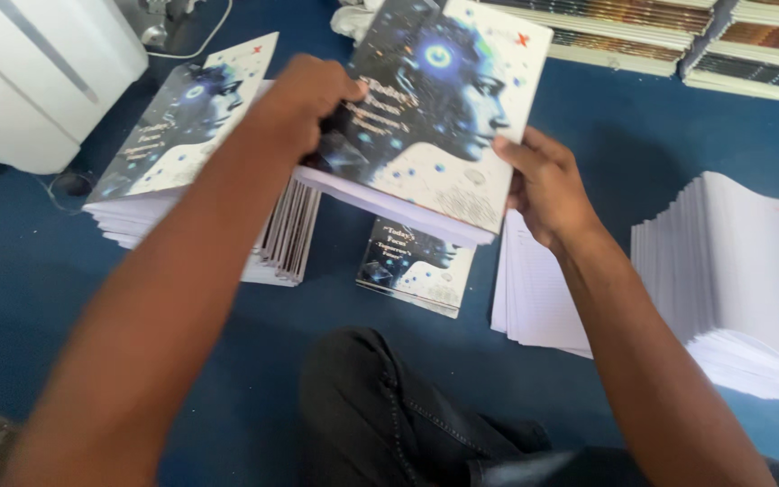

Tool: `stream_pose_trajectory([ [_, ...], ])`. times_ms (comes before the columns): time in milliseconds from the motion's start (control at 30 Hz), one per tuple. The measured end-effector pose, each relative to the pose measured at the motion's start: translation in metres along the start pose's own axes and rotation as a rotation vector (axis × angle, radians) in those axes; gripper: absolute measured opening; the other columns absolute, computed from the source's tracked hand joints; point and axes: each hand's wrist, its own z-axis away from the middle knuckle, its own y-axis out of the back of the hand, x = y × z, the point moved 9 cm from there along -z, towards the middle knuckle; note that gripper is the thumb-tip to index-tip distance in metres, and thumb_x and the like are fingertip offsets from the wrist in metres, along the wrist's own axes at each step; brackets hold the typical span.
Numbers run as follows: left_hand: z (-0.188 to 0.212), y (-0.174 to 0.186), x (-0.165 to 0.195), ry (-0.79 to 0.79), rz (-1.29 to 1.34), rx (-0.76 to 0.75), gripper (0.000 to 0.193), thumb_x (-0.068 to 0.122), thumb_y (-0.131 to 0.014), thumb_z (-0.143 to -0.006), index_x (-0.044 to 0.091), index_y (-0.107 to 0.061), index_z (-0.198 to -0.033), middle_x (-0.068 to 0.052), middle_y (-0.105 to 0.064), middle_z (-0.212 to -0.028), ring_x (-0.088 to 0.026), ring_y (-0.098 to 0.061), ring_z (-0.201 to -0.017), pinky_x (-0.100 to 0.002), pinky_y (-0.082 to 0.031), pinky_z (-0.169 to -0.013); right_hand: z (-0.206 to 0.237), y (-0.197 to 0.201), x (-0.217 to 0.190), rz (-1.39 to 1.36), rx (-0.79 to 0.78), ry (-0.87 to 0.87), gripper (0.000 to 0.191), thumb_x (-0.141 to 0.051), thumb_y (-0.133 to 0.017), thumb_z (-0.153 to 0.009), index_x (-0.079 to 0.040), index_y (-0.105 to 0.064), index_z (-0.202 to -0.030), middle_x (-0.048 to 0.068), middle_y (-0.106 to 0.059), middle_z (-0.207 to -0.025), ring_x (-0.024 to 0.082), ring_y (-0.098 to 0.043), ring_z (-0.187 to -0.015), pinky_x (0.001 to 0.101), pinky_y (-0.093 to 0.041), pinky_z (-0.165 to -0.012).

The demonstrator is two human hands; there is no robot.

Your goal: The person sits on the floor and assembles books by inserting a stack of printed pages between two covers. They align the pages, close the covers, and place the finished book onto a growing stack. The process is repeated for multiple units.

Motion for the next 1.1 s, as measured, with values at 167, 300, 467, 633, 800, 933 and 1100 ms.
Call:
stream_pose_trajectory([
  [167, -0.014, 0.078, 0.019, -0.103, 0.232, -0.051, 0.023, 0.004, -0.075, -0.083, -0.013, -0.07, -0.099, -0.022, -0.074, -0.094, -0.031, -0.075, -0.079, -0.046, -0.061, -0.071, -0.031, -0.074, -0.024, -0.048, -0.153, 0.021, 0.035, -0.019, -0.058, -0.1, 0.003, -0.063, -0.126, 0.009, -0.068, -0.081, 0.011, -0.064, -0.06, 0.0247, -0.053, -0.048],
  [300, -0.013, 0.148, 0.012, -0.045, 0.183, 0.056, 0.023, 0.005, -0.073, -0.087, -0.01, -0.068, -0.104, -0.02, -0.072, -0.096, -0.03, -0.074, -0.082, -0.047, -0.061, -0.072, -0.048, -0.131, -0.028, -0.025, -0.267, 0.026, 0.029, -0.016, -0.06, -0.096, 0.004, -0.06, -0.118, 0.011, -0.07, -0.077, 0.015, -0.066, -0.057, 0.0271, -0.055, -0.048],
  [467, 0.007, 0.211, 0.005, -0.039, 0.156, 0.143, 0.029, 0.005, -0.07, -0.086, -0.008, -0.065, -0.111, -0.02, -0.072, -0.102, -0.03, -0.075, -0.088, -0.049, -0.063, -0.077, -0.069, -0.194, -0.015, 0.001, -0.322, 0.02, 0.026, -0.016, -0.065, -0.097, 0.005, -0.061, -0.113, 0.011, -0.069, -0.074, 0.015, -0.064, -0.057, 0.0282, -0.053, -0.048],
  [633, 0.021, 0.266, -0.013, 0.028, 0.03, 0.316, 0.037, 0.01, -0.07, -0.089, -0.01, -0.061, -0.118, -0.023, -0.069, -0.114, -0.033, -0.072, -0.095, -0.049, -0.058, -0.081, -0.081, -0.247, -0.006, 0.019, -0.404, 0.047, 0.027, -0.019, -0.065, -0.097, 0.002, -0.061, -0.114, 0.011, -0.073, -0.081, 0.016, -0.069, -0.062, 0.0277, -0.056, -0.052],
  [800, 0.009, 0.299, -0.042, 0.092, -0.092, 0.346, 0.039, 0.015, -0.069, -0.092, -0.009, -0.062, -0.123, -0.025, -0.067, -0.124, -0.033, -0.071, -0.103, -0.048, -0.053, -0.091, -0.089, -0.28, 0.01, 0.126, -0.396, 0.045, 0.029, -0.021, -0.064, -0.096, 0.003, -0.06, -0.111, 0.012, -0.073, -0.081, 0.016, -0.069, -0.06, 0.0285, -0.055, -0.047],
  [933, -0.007, 0.31, -0.065, 0.132, -0.236, 0.373, 0.04, 0.019, -0.073, -0.094, -0.007, -0.063, -0.124, -0.027, -0.063, -0.128, -0.035, -0.062, -0.108, -0.052, -0.045, -0.094, -0.096, -0.287, 0.027, 0.267, -0.371, 0.038, 0.028, -0.021, -0.063, -0.095, 0.003, -0.061, -0.109, 0.012, -0.071, -0.078, 0.017, -0.067, -0.056, 0.0288, -0.052, -0.044],
  [1100, -0.016, 0.309, -0.087, 0.104, -0.295, 0.362, 0.04, 0.02, -0.074, -0.092, -0.009, -0.065, -0.12, -0.024, -0.067, -0.122, -0.035, -0.065, -0.107, -0.052, -0.049, -0.091, -0.097, -0.289, 0.057, 0.351, -0.388, 0.001, 0.027, -0.019, -0.06, -0.096, 0.001, -0.056, -0.113, 0.012, -0.069, -0.078, 0.016, -0.064, -0.054, 0.0295, -0.049, -0.042],
])
